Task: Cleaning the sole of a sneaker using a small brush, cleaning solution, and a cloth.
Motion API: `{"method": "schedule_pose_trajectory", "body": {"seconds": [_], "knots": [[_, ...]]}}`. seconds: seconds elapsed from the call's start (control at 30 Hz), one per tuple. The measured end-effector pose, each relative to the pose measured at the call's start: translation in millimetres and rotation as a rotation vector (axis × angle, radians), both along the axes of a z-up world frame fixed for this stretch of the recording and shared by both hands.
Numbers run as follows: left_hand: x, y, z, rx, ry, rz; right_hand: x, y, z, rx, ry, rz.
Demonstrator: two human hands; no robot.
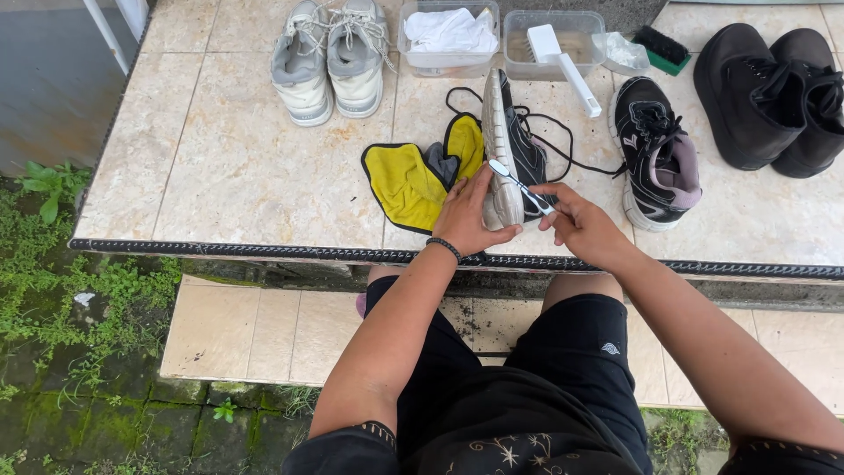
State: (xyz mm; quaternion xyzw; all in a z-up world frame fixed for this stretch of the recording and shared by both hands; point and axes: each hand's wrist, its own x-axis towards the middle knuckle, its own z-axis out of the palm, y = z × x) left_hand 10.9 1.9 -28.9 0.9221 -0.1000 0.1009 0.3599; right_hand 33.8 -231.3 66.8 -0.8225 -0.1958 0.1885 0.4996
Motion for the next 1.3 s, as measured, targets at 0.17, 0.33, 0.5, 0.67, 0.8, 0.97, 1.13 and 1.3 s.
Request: {"method": "schedule_pose_trajectory", "body": {"seconds": [0.17,0.33,0.5,0.67,0.8,0.97,1.13,1.3], "knots": [[-1.5,0.7,5.6,-0.029,0.001,-0.002,35.8,9.1,-4.9,0.001,-0.124,-0.021],[-4.6,2.0,11.3,-0.108,0.004,-0.002,94.7,29.0,-6.4,-0.109,-0.273,-0.057],[-0.2,3.1,1.4,-0.081,-0.014,0.003,119.7,31.3,2.7,-0.152,-0.244,-0.037],[-2.0,3.1,10.7,-0.130,0.006,0.001,98.9,19.6,26.6,-0.182,-0.034,0.104],[4.1,1.4,5.5,-0.064,0.016,0.030,105.0,15.0,16.0,-0.314,-0.138,0.122],[-1.4,0.7,14.6,-0.073,0.007,0.012,154.8,31.8,1.5,-0.386,-0.339,-0.040],[-4.4,-1.3,29.9,-0.050,0.009,0.043,181.2,46.2,4.5,-0.489,-0.285,-0.189],[0.9,0.6,10.8,-0.060,-0.004,0.025,158.7,15.0,1.6,-0.330,-0.215,0.000]]}}
